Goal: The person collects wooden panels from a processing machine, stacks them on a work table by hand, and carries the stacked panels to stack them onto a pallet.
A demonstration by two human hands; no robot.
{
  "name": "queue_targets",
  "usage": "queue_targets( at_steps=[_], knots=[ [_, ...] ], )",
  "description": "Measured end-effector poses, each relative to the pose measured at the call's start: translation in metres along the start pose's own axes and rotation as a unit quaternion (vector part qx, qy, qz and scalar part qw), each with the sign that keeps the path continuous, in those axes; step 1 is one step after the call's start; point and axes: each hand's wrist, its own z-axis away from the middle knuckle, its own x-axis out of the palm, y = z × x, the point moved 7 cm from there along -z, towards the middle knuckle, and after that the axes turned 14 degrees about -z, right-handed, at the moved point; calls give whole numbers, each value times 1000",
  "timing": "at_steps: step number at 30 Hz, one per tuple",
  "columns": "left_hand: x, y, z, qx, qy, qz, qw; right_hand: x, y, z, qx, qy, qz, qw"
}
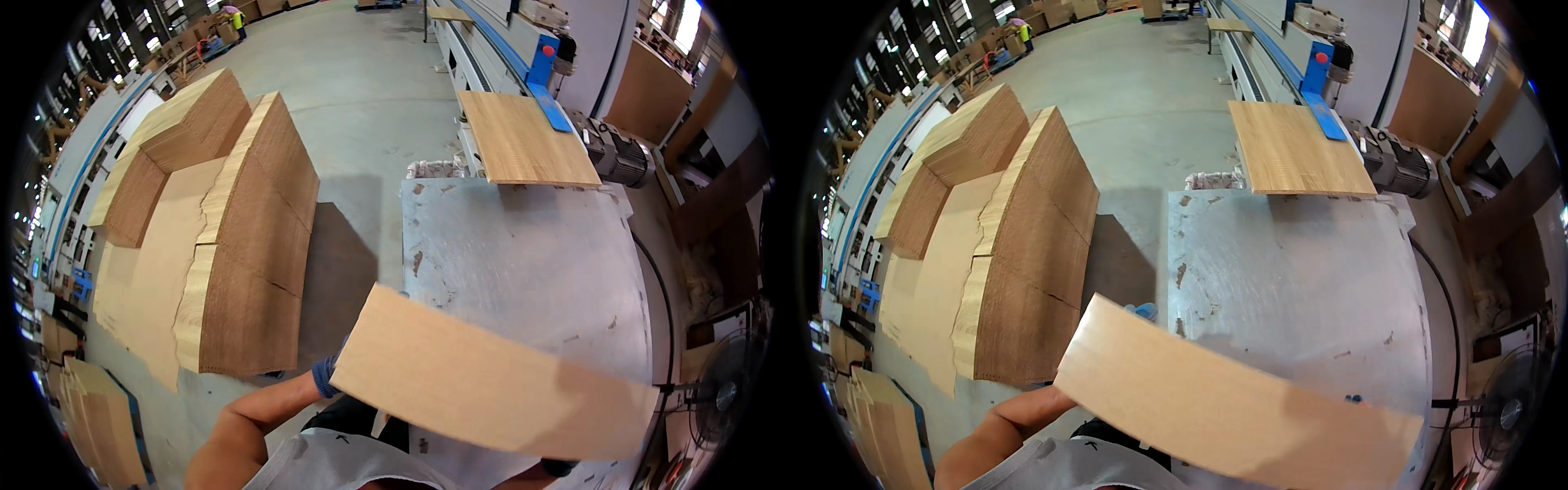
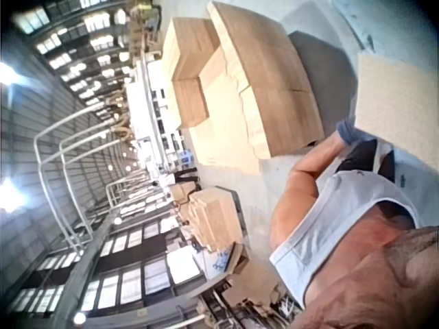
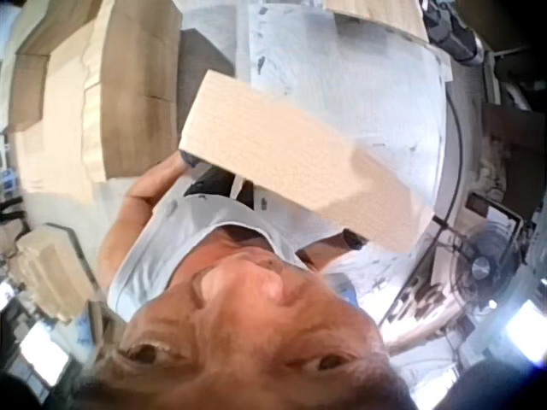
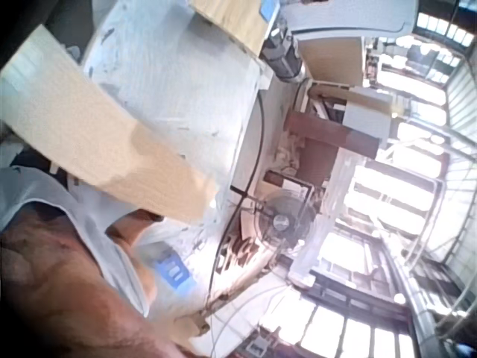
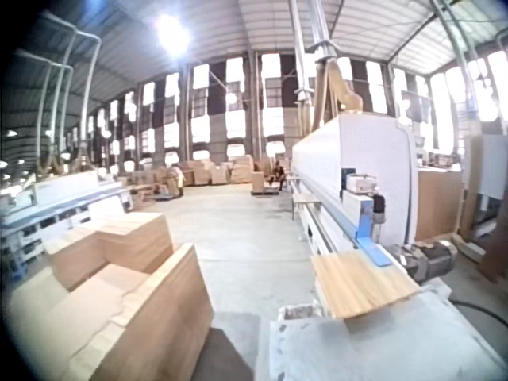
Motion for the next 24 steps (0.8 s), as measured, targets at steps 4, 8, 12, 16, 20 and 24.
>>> queue_targets(
  at_steps=[4, 8, 12, 16, 20, 24],
  knots=[
    [-1, -10, 9, -53, 21, 120, 991, 10, -8, 3, -7, 33, 22, 999],
    [-6, -6, -4, -1, 61, 132, 989, 10, -13, 8, -10, 60, 48, 997],
    [-11, 2, -7, 82, 126, 91, 984, 16, -6, 10, -3, 72, 58, 996],
    [-1, -4, -2, 81, 151, 99, 980, 20, -6, 15, -2, 84, 68, 994],
    [7, -17, 0, 68, 140, 168, 973, 23, -9, 21, -3, 96, 75, 992],
    [5, -9, 0, 56, 207, 117, 970, 36, -18, 20, 0, 98, 77, 992]
  ],
)
